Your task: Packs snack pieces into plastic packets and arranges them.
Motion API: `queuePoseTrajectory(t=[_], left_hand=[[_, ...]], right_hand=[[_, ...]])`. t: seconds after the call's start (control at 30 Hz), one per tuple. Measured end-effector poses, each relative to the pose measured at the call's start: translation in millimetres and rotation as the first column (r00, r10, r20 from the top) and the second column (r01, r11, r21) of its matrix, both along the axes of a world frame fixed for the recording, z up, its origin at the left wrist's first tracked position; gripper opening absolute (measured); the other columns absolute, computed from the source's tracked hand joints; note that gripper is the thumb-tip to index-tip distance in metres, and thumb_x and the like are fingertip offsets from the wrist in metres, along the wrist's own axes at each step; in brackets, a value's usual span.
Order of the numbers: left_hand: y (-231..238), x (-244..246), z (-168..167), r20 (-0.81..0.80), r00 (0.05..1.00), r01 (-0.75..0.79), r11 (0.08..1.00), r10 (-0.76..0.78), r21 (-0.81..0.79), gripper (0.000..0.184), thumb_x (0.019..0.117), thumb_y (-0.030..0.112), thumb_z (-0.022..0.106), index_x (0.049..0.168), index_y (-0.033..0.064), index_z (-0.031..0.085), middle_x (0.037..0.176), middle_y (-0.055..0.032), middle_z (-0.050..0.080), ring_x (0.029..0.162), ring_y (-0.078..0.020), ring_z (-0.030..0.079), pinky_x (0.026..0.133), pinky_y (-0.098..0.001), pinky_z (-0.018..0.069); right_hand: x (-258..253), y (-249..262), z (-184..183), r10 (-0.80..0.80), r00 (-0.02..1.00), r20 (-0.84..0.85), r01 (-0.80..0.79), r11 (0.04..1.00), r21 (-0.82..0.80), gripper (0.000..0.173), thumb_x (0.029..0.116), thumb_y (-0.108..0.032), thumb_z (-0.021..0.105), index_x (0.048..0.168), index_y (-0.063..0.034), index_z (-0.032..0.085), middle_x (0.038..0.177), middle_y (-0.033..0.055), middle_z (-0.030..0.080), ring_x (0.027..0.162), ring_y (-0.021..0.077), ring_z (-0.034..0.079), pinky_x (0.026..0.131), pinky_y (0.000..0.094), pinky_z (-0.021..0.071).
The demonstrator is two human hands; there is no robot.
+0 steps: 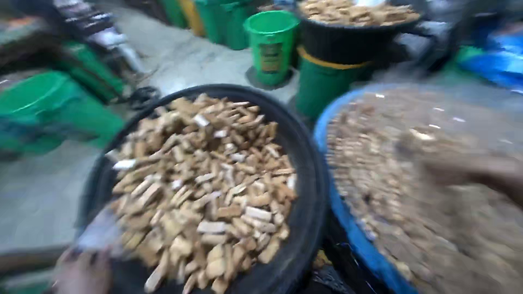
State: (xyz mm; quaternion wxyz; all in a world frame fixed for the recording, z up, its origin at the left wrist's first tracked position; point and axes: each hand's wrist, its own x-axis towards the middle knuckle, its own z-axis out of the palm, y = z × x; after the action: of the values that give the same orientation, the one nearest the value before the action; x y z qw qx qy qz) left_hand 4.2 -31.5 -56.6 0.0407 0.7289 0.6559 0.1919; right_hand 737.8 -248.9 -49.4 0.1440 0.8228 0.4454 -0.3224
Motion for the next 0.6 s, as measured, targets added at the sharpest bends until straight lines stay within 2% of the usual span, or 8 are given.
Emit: queuePoseTrajectory(t=[0.07,0.13,0.2,0.23,0.33,0.4,0.5,0.6], left_hand=[[4.9,21.3,6.3,0.069,0.987,-0.149,0.988,0.146,0.034,0.032,0.1009,0.012,0.058,0.114,-0.0168,0.065,0.140,-0.0441,0.044,0.135,-0.0608,0.039,0.113,-0.0675,0.0295],[3.8,32.2,10.9,0.087,0.967,-0.248,0.965,0.241,0.090,0.032,0.1015,0.014,0.059,0.106,-0.0160,0.067,0.123,-0.0415,0.057,0.123,-0.0593,0.050,0.107,-0.0679,0.0354],[-2.1,35.4,10.6,0.118,0.960,-0.269,0.953,0.254,0.142,0.038,0.1023,0.020,0.059,0.102,-0.0167,0.066,0.112,-0.0409,0.060,0.115,-0.0594,0.054,0.102,-0.0688,0.0373],[-6.5,38.4,11.8,0.128,0.961,-0.263,0.953,0.244,0.150,0.039,0.1026,0.021,0.059,0.103,-0.0170,0.065,0.113,-0.0413,0.060,0.115,-0.0601,0.054,0.102,-0.0691,0.0371],[-20.0,45.1,12.8,0.132,0.963,-0.246,0.965,0.233,0.088,0.031,0.1023,0.012,0.058,0.117,-0.0147,0.063,0.130,-0.0418,0.053,0.126,-0.0615,0.047,0.106,-0.0716,0.0348],[-25.5,48.0,8.9,0.129,0.961,-0.265,0.952,0.246,0.153,0.023,0.1011,0.006,0.056,0.107,-0.0125,0.068,0.118,-0.0392,0.060,0.117,-0.0595,0.054,0.101,-0.0701,0.0390],[-29.4,50.4,3.7,0.111,0.971,-0.236,0.929,0.212,0.287,0.032,0.1033,0.015,0.056,0.097,-0.0145,0.066,0.100,-0.0371,0.062,0.101,-0.0568,0.061,0.088,-0.0688,0.0469],[-31.6,58.8,4.7,0.177,0.984,-0.083,0.932,0.020,0.353,0.042,0.1038,0.022,0.054,0.086,-0.0142,0.066,0.083,-0.0289,0.064,0.081,-0.0455,0.067,0.074,-0.0594,0.0538]], right_hand=[[-20.7,21.7,44.6,0.113,0.991,0.070,-0.115,0.993,0.023,0.030,0.1008,-0.014,0.065,0.121,0.0086,0.066,0.117,0.0334,0.066,0.115,0.0497,0.062,0.101,0.0639,0.0448],[-70.4,45.8,80.4,0.183,0.974,0.131,-0.212,0.943,0.256,0.028,0.1028,-0.014,0.062,0.123,0.0040,0.068,0.118,0.0332,0.066,0.112,0.0516,0.063,0.098,0.0681,0.0456],[-135.8,86.7,93.3,0.419,0.898,0.133,-0.428,0.764,0.482,0.022,0.1038,-0.012,0.059,0.120,-0.0036,0.071,0.113,0.0255,0.070,0.102,0.0458,0.069,0.089,0.0663,0.0517],[-171.1,112.1,92.6,0.540,0.839,0.066,-0.487,0.692,0.532,0.022,0.1047,-0.010,0.057,0.120,-0.0041,0.071,0.113,0.0223,0.071,0.102,0.0422,0.069,0.090,0.0636,0.0525],[-261.2,192.0,64.7,0.730,0.674,-0.114,-0.625,0.645,0.440,0.030,0.1091,-0.012,0.045,0.127,0.0020,0.065,0.122,0.0250,0.067,0.115,0.0423,0.064,0.102,0.0602,0.0463],[-303.3,236.5,38.1,0.701,0.706,-0.099,-0.625,0.683,0.379,0.035,0.1108,-0.017,0.040,0.131,0.0029,0.062,0.124,0.0278,0.064,0.120,0.0448,0.061,0.103,0.0621,0.0450],[-347.1,281.6,10.1,0.522,0.849,-0.079,-0.463,0.809,0.362,0.043,0.1102,-0.030,0.043,0.123,0.0048,0.065,0.125,0.0295,0.064,0.120,0.0460,0.061,0.099,0.0650,0.0461],[-376.2,298.7,-7.4,0.400,0.914,-0.060,-0.357,0.868,0.346,0.053,0.1055,-0.039,0.053,0.124,0.0091,0.064,0.143,0.0328,0.051,0.130,0.0489,0.053,0.104,0.0661,0.0427]])
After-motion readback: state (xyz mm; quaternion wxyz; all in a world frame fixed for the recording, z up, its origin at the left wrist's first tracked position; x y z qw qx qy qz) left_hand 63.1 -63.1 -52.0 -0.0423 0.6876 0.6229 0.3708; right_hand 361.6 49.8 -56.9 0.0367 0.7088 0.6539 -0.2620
